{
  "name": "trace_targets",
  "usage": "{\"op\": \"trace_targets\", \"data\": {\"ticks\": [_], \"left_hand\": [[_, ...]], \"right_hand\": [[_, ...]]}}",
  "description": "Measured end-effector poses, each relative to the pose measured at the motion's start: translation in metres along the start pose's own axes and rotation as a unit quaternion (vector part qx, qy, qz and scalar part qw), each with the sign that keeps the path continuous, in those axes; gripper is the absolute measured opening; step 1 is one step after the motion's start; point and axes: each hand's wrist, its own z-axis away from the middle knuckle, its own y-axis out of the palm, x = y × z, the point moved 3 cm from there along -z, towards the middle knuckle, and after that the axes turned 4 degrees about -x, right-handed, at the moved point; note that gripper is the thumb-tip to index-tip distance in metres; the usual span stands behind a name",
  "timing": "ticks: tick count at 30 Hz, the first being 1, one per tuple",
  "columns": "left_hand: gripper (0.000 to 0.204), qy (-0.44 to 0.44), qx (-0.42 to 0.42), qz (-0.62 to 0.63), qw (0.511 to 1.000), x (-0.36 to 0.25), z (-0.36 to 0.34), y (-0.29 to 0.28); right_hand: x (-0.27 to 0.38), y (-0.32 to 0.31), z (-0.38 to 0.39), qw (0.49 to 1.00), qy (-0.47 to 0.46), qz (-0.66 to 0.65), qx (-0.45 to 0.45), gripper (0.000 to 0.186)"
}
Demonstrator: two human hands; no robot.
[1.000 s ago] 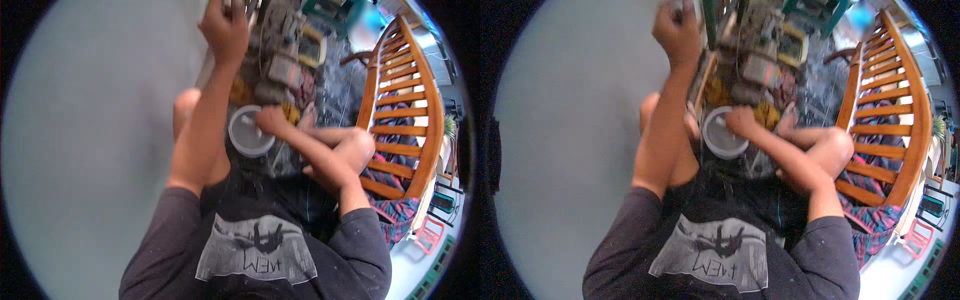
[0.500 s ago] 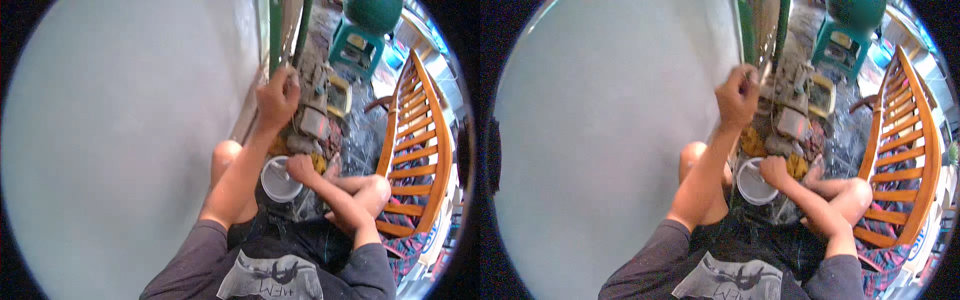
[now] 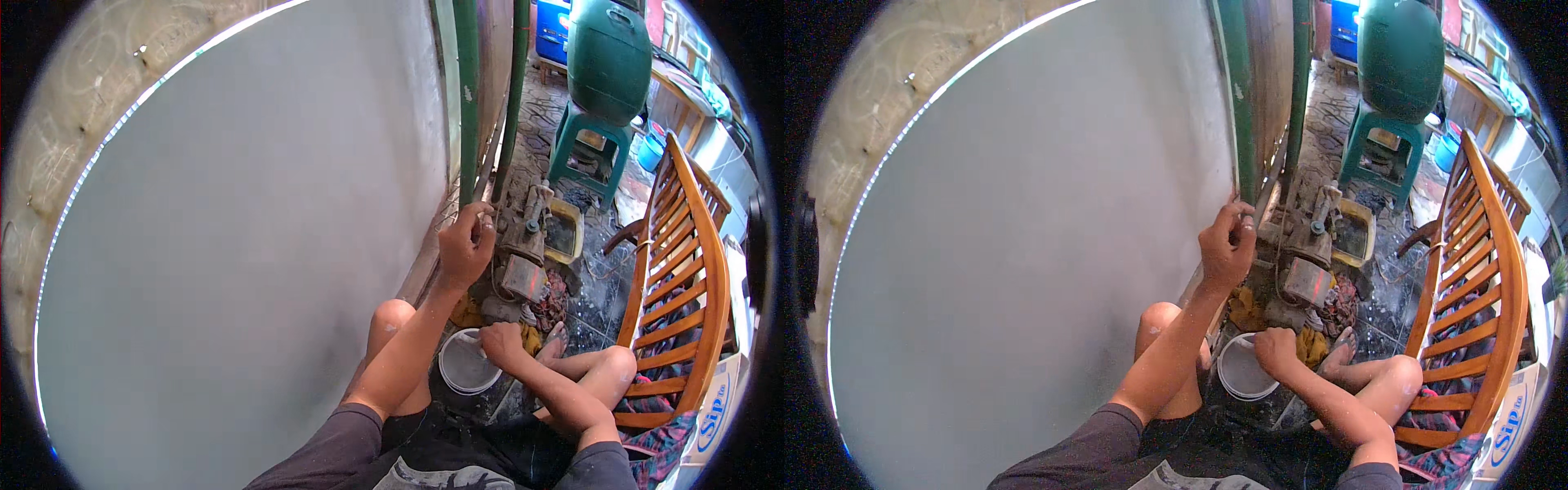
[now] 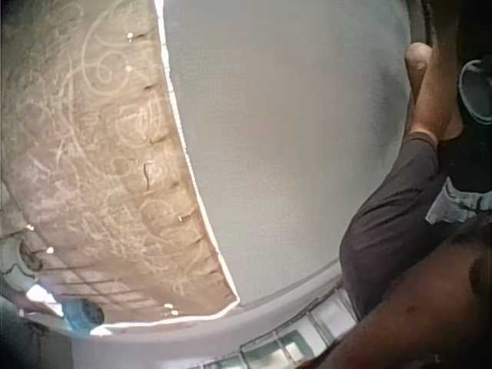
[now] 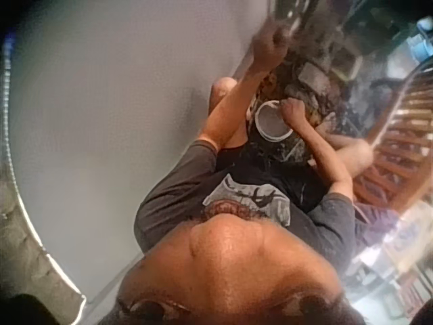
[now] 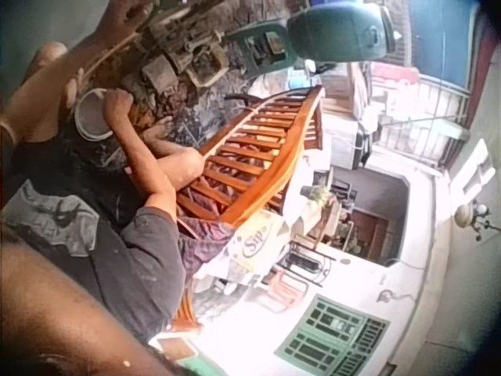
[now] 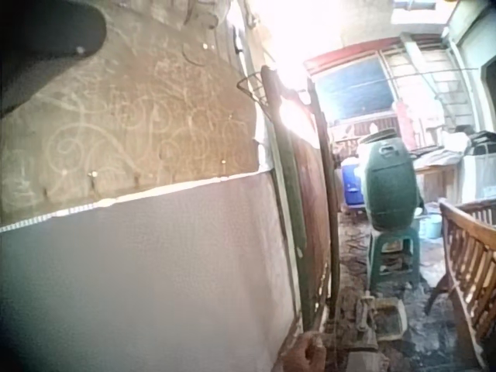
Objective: Applying plaster or putty to a wall using a putty knife.
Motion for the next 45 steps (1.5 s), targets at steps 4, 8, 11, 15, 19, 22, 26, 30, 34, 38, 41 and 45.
{"op": "trace_targets", "data": {"ticks": [4,8,11,15,19,22,26,30,34,38,41,45], "left_hand": [[0.017,0.007,0.008,-0.004,1.0,-0.005,0.003,0.003],[0.018,-0.01,0.027,-0.015,0.999,0.001,0.005,0.004],[0.019,-0.008,0.024,-0.025,0.999,0.004,0.0,0.002],[0.022,0.006,0.015,-0.005,1.0,0.004,0.005,0.005],[0.021,0.032,0.009,-0.031,0.999,0.001,0.01,0.001],[0.024,0.015,0.024,-0.006,1.0,0.001,0.014,-0.001],[0.023,0.038,-0.001,-0.021,0.999,0.007,0.018,0.0],[0.025,0.052,0.018,-0.02,0.998,-0.012,0.02,0.008],[0.024,0.062,0.006,-0.025,0.998,-0.013,0.02,0.0],[0.025,-0.013,-0.007,-0.01,1.0,-0.01,0.022,0.009],[0.024,-0.067,0.003,-0.012,0.998,-0.008,0.04,0.015],[0.024,-0.04,0.063,0.002,0.997,-0.014,0.053,0.026]], "right_hand": [[-0.006,0.003,0.004,1.0,-0.01,-0.016,-0.004,0.01],[-0.017,0.007,0.003,1.0,0.008,-0.013,-0.006,0.01],[-0.011,0.002,-0.005,1.0,-0.003,0.013,-0.015,0.01],[-0.022,0.006,-0.009,0.999,-0.043,-0.009,-0.022,0.016],[-0.029,0.017,-0.011,0.999,-0.025,-0.026,0.019,0.018],[-0.022,0.007,-0.009,0.998,-0.041,0.023,0.031,0.019],[-0.022,-0.007,-0.011,0.996,-0.067,-0.011,0.063,0.02],[-0.045,0.012,-0.009,0.995,-0.032,-0.007,0.096,0.022],[-0.036,0.028,-0.023,0.997,-0.037,0.024,0.069,0.023],[-0.05,0.041,-0.018,0.995,-0.022,-0.019,0.091,0.029],[-0.036,0.027,-0.012,0.993,0.009,-0.031,0.111,0.03],[-0.036,0.023,-0.012,0.997,-0.013,0.031,0.076,0.018]]}}
